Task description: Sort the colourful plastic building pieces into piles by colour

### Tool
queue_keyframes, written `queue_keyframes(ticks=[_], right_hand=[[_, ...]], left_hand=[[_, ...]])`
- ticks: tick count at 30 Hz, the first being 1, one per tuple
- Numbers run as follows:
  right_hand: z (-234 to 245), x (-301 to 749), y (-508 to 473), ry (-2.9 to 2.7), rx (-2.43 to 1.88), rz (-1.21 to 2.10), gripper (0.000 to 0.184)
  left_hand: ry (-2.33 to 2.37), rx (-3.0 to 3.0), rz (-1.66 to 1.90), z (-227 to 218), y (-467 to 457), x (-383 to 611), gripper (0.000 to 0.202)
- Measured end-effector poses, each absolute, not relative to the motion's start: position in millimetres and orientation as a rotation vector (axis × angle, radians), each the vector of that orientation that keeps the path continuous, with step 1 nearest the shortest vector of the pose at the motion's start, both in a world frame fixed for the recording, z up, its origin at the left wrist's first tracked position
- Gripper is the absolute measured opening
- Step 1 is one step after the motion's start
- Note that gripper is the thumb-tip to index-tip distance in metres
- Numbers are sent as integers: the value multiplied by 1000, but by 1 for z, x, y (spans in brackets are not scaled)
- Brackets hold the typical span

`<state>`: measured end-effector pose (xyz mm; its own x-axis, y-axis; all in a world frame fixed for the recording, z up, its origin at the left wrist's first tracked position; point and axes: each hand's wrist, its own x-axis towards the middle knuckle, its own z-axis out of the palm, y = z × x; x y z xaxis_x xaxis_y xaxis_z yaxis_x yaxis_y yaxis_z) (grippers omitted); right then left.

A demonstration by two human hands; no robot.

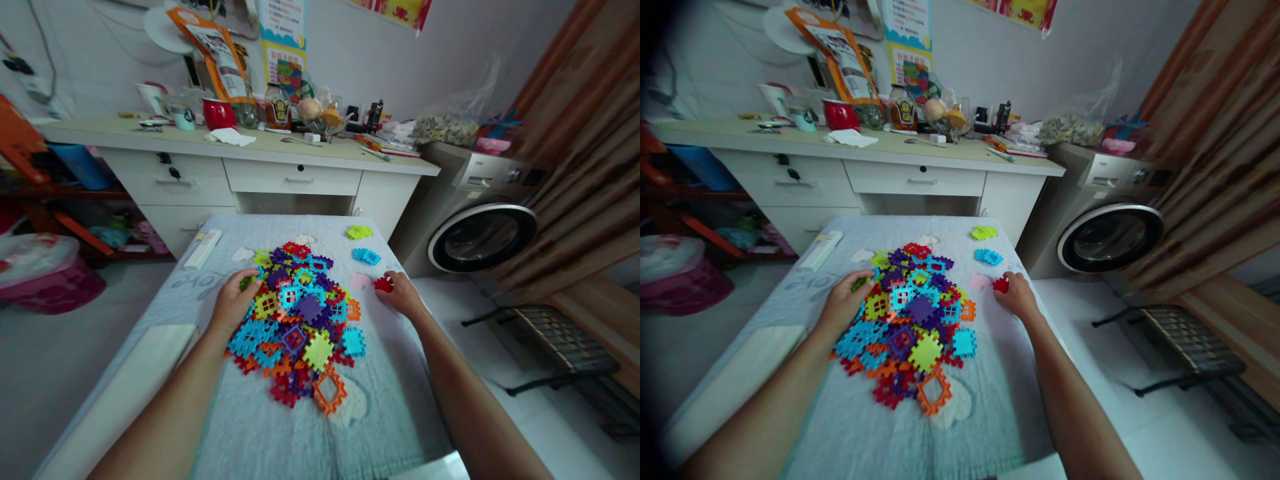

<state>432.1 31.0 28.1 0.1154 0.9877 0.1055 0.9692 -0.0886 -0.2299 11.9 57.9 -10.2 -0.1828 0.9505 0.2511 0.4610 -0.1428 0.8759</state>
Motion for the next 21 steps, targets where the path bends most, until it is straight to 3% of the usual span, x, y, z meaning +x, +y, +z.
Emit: queue_keyframes(ticks=[7, 13, 18, 21], right_hand=[[40, 415, 22, -1962, -2201, -37, 38], [50, 358, 12, -2095, -1708, 473, 32], [34, 329, 10, -2024, -1641, 439, 19], [22, 327, 10, -1904, -1568, 584, 13]], left_hand=[[1638, 1600, 1301, -10, 57, 12, 39], [1647, 1575, 1290, -3, 54, 15, 37], [1655, 1573, 1286, -3, 53, 15, 36], [1653, 1584, 1292, -4, 53, 15, 34]])
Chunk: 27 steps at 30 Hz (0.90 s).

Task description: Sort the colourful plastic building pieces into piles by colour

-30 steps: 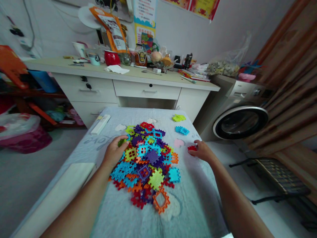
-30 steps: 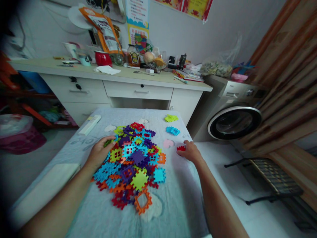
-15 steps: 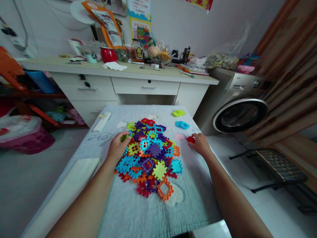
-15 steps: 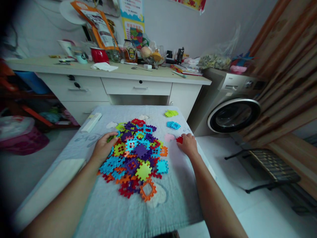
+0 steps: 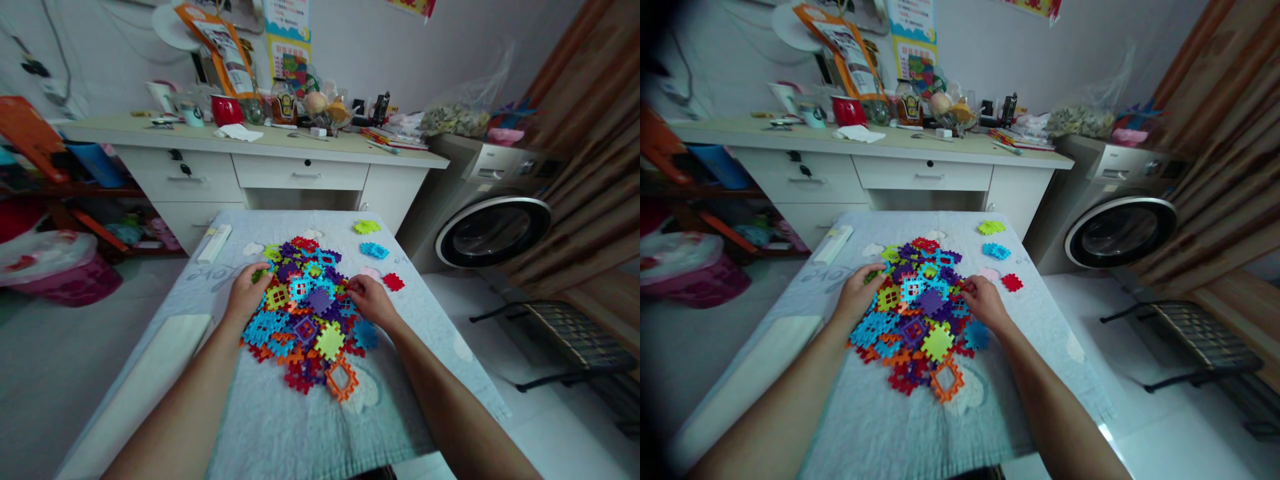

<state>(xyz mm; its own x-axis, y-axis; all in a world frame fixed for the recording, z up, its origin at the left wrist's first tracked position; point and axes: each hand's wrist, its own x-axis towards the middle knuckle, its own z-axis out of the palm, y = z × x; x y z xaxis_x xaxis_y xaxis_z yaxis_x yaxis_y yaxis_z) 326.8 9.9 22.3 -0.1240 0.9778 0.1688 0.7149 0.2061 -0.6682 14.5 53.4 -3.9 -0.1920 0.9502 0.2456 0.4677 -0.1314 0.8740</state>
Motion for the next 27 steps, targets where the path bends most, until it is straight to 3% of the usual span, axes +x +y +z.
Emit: queue_keyframes(ticks=[6, 12, 22, 27], right_hand=[[15, 325, 10, -1566, -1379, 917, 16], [31, 350, 10, -1320, -1271, 1009, 20], [25, 426, 19, -1153, -1606, 678, 18], [20, 431, 19, -1338, -1943, 144, 24]], left_hand=[[1657, 1590, 1287, -3, 54, 16, 34], [1649, 1599, 1294, -5, 55, 16, 36], [1660, 1615, 1295, -11, 59, 14, 38], [1666, 1607, 1282, -10, 58, 15, 38]])
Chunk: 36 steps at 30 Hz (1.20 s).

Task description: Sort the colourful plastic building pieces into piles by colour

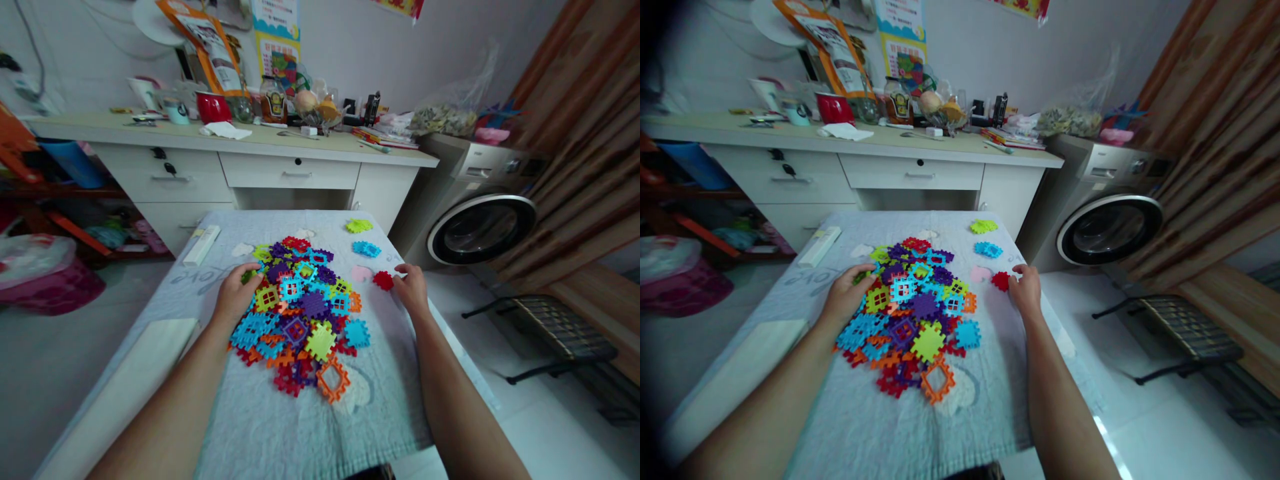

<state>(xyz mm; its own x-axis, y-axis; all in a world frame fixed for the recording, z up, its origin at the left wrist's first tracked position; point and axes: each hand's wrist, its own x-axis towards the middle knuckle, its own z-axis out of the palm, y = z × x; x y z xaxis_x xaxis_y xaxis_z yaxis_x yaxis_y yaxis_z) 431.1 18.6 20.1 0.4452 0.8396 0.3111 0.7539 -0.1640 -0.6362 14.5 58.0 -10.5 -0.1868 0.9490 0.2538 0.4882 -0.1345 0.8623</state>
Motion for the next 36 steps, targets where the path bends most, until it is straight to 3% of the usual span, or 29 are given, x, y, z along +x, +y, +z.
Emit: queue_keyframes(ticks=[3, 7, 13, 19, 28, 36], right_hand=[[23, 419, 17, -1504, -1886, 57, 23], [27, 393, 12, -1920, -1691, 224, 15], [26, 368, 2, -2241, -1622, 374, 23], [24, 369, 4, -2192, -1628, 430, 14], [47, 401, 1, -1800, -1434, 1055, 14], [55, 464, -8, -1653, -1682, 1007, 22]], left_hand=[[1683, 1600, 1269, -10, 58, 15, 37], [1678, 1586, 1278, -9, 57, 15, 38], [1674, 1569, 1276, -8, 57, 15, 39], [1667, 1585, 1270, -4, 55, 16, 38], [1668, 1599, 1275, -6, 58, 16, 37], [1676, 1602, 1274, -8, 57, 17, 38]])
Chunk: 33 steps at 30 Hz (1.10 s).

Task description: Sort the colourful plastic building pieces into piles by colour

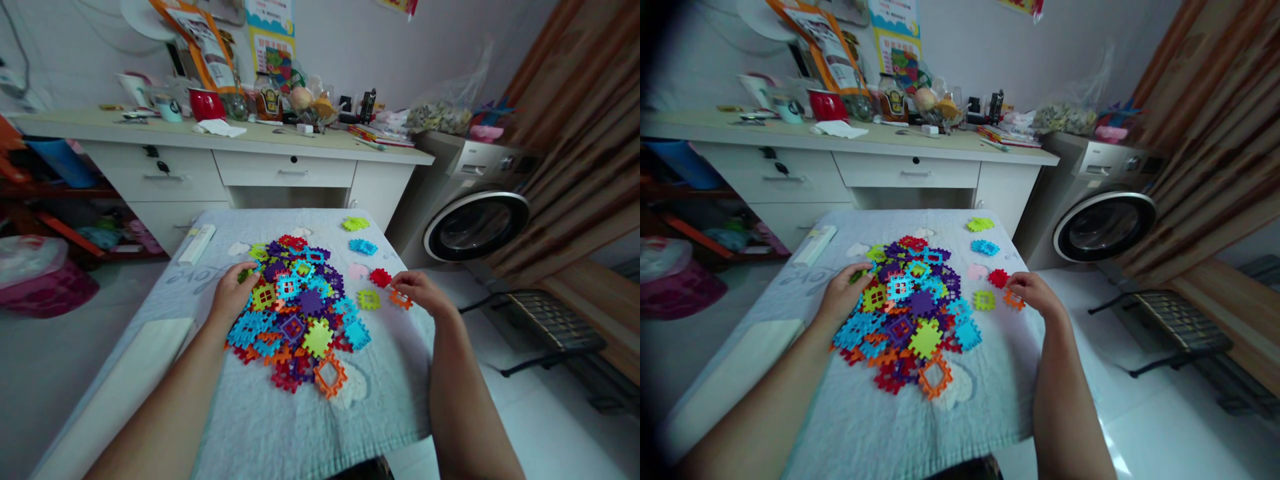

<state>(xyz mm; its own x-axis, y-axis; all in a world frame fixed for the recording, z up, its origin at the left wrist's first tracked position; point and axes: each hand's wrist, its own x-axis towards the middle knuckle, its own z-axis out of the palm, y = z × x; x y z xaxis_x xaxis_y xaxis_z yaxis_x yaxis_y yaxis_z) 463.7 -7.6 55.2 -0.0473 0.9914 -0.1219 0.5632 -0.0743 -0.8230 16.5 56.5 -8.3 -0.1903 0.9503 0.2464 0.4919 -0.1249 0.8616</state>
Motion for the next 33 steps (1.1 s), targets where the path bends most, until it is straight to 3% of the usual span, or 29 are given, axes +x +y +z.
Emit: queue_keyframes(ticks=[7, 18, 25, 33], right_hand=[[48, 480, -12, -1802, -1851, 1090, 17], [51, 436, -6, -2101, -1727, 741, 17], [50, 395, -13, -2379, -1797, 516, 51], [51, 392, -14, -2397, -1796, 372, 35]], left_hand=[[1694, 1600, 1249, -6, 56, 17, 39], [1701, 1610, 1218, -7, 57, 17, 42], [1706, 1575, 1220, -8, 57, 17, 42], [1675, 1597, 1246, -6, 58, 17, 39]])
